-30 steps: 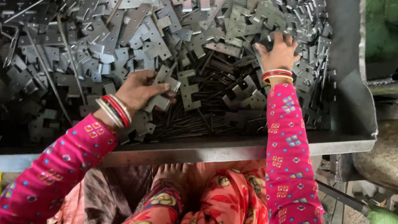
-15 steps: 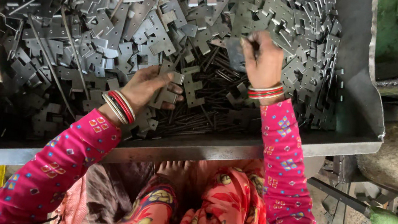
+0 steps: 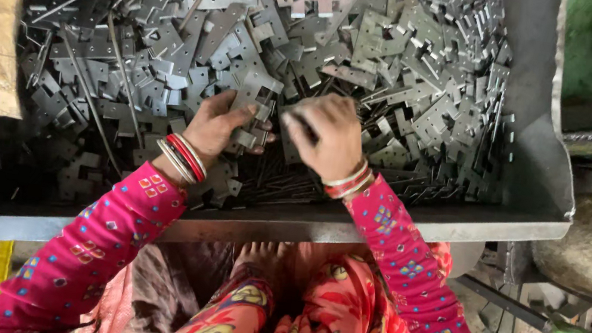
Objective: The person sorts small metal brackets and rods from a mixed pile in a metal tray, separating the two types by hand and moving them to opposite sides of the tray.
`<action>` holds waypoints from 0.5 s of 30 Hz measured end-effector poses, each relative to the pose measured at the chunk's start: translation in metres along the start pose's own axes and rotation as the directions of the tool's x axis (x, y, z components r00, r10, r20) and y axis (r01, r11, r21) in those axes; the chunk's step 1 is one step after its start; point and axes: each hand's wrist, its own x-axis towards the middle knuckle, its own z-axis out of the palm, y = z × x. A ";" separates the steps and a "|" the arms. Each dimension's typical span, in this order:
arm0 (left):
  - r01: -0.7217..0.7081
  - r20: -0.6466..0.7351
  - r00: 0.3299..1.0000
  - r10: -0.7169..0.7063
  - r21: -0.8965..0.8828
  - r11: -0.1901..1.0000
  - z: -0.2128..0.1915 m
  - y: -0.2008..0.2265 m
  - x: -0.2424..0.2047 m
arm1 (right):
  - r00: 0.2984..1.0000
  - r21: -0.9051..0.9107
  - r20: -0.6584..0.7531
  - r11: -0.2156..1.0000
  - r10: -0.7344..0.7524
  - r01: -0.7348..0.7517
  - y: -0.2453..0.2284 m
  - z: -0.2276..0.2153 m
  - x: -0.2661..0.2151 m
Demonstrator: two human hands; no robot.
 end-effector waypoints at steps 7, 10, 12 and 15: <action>-0.471 0.025 0.865 0.501 0.385 0.794 0.006 0.059 -0.049 | 0.793 -0.260 0.475 0.921 0.383 -0.290 0.042 0.057 -0.034; -0.381 0.034 0.583 0.811 0.894 0.236 -0.033 0.094 -0.076 | 0.778 -0.270 0.464 0.904 0.424 -0.331 0.049 0.066 -0.037; -0.156 0.137 0.458 0.878 0.985 -0.073 -0.076 0.122 -0.086 | 0.794 -0.262 0.452 0.911 0.407 -0.318 0.050 0.067 -0.036; 0.505 0.172 0.439 0.882 0.764 -0.401 -0.159 0.160 -0.091 | 0.850 -0.249 0.419 0.940 0.321 -0.232 0.043 0.068 -0.033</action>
